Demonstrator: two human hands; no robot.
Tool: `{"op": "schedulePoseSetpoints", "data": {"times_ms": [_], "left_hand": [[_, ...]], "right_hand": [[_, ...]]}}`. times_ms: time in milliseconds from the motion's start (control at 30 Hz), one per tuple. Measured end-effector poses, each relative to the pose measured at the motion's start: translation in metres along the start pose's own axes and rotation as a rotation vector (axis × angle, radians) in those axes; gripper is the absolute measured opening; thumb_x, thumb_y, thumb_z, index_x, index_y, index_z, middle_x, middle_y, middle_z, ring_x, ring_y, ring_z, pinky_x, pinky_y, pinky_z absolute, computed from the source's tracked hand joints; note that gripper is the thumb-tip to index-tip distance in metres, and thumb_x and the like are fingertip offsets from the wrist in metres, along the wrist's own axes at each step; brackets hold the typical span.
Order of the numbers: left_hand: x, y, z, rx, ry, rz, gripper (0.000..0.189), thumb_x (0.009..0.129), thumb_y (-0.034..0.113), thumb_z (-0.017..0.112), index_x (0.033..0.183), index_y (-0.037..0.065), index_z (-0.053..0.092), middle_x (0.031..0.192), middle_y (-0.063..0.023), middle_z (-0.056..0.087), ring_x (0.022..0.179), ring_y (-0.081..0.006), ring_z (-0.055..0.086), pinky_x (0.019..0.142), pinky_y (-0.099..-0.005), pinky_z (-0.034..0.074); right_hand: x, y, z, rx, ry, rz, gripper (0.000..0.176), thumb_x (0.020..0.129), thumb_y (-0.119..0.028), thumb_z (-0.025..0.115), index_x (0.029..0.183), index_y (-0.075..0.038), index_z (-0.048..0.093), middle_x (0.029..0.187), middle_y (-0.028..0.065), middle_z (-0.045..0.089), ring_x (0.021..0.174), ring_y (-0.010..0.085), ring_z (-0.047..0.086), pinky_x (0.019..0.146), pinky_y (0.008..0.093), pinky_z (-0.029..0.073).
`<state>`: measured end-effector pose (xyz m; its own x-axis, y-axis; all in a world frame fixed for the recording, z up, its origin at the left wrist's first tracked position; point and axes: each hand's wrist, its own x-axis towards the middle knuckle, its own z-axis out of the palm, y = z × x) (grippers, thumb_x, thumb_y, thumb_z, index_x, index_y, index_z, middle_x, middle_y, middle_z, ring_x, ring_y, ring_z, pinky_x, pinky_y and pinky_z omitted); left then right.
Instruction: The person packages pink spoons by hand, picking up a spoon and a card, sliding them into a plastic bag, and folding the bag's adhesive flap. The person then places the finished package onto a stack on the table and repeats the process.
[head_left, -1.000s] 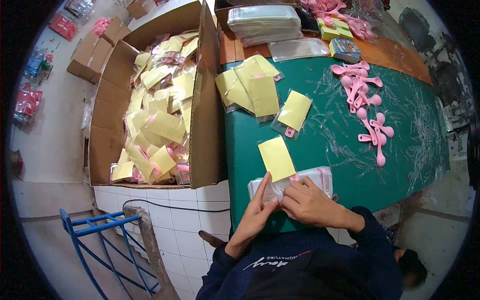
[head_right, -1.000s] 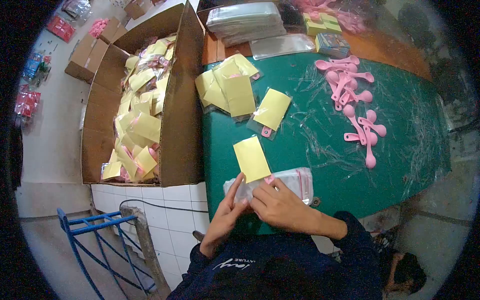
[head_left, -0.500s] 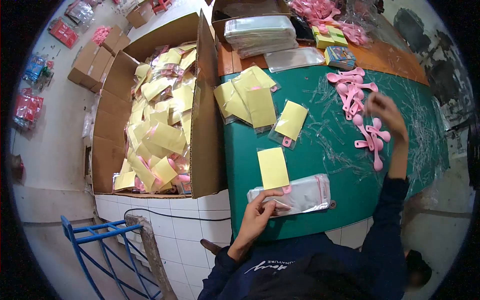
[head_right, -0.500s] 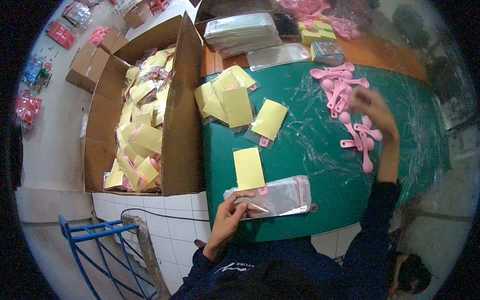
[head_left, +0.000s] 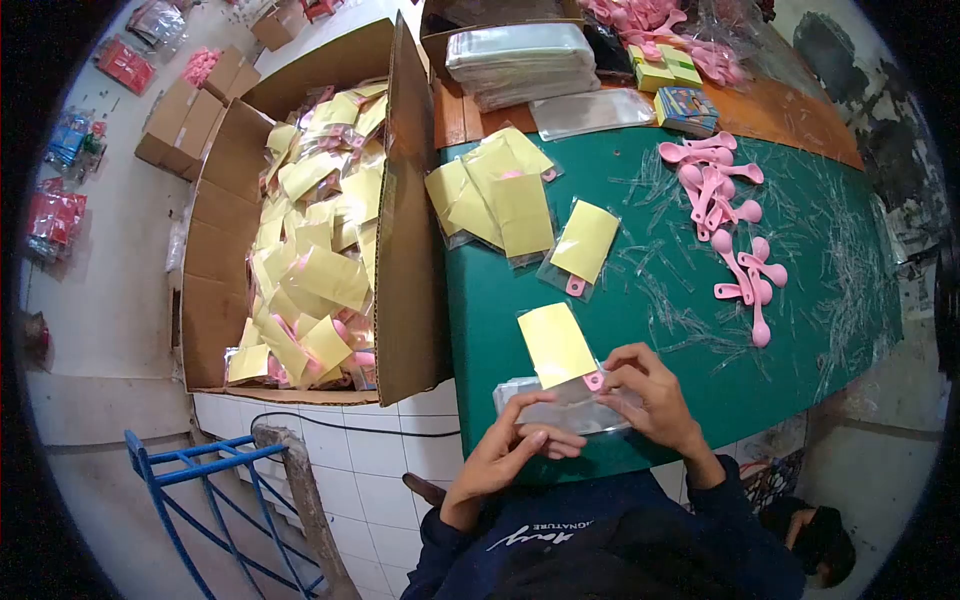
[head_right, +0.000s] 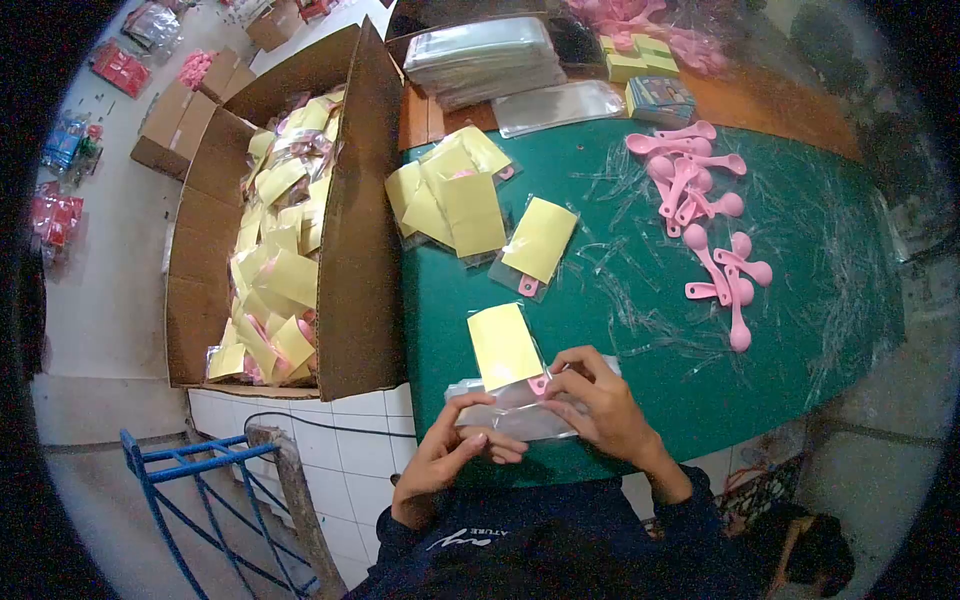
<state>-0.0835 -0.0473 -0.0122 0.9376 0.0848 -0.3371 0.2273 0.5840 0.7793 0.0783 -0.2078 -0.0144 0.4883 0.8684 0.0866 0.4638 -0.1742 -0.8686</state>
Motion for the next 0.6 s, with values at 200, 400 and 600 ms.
{"op": "schedulePoseSetpoints", "data": {"times_ms": [200, 400, 600], "left_hand": [[0.007, -0.017, 0.007, 0.641, 0.204, 0.186, 0.02, 0.085, 0.004, 0.062, 0.102, 0.0, 0.052, 0.093, -0.0085, 0.062, 0.086, -0.0141, 0.061, 0.074, -0.0262, 0.051], [0.013, -0.024, 0.022, 0.656, 0.466, 0.306, 0.019, 0.081, 0.005, 0.066, 0.095, -0.002, 0.055, 0.087, -0.0087, 0.06, 0.08, -0.0184, 0.064, 0.072, -0.0277, 0.053], [0.018, -0.029, 0.016, 0.542, 0.508, 0.2, 0.016, 0.08, 0.005, 0.067, 0.091, -0.001, 0.057, 0.087, -0.0066, 0.06, 0.075, -0.0129, 0.062, 0.068, -0.0247, 0.052]], "right_hand": [[0.0, 0.005, -0.007, 0.102, -0.066, 0.065, 0.014, 0.077, -0.01, 0.068, 0.088, -0.004, 0.061, 0.1, 0.0097, 0.051, 0.084, 0.0183, 0.057, 0.07, 0.0273, 0.047], [-0.001, 0.01, 0.001, 0.481, -0.029, 0.411, 0.014, 0.085, -0.011, 0.062, 0.086, 0.002, 0.058, 0.084, 0.0076, 0.061, 0.074, 0.012, 0.062, 0.064, 0.0248, 0.05], [0.005, 0.009, 0.008, 0.573, 0.041, 0.512, 0.012, 0.085, -0.006, 0.06, 0.088, 0.003, 0.053, 0.076, 0.0095, 0.063, 0.069, 0.0124, 0.064, 0.059, 0.0234, 0.052]]}}
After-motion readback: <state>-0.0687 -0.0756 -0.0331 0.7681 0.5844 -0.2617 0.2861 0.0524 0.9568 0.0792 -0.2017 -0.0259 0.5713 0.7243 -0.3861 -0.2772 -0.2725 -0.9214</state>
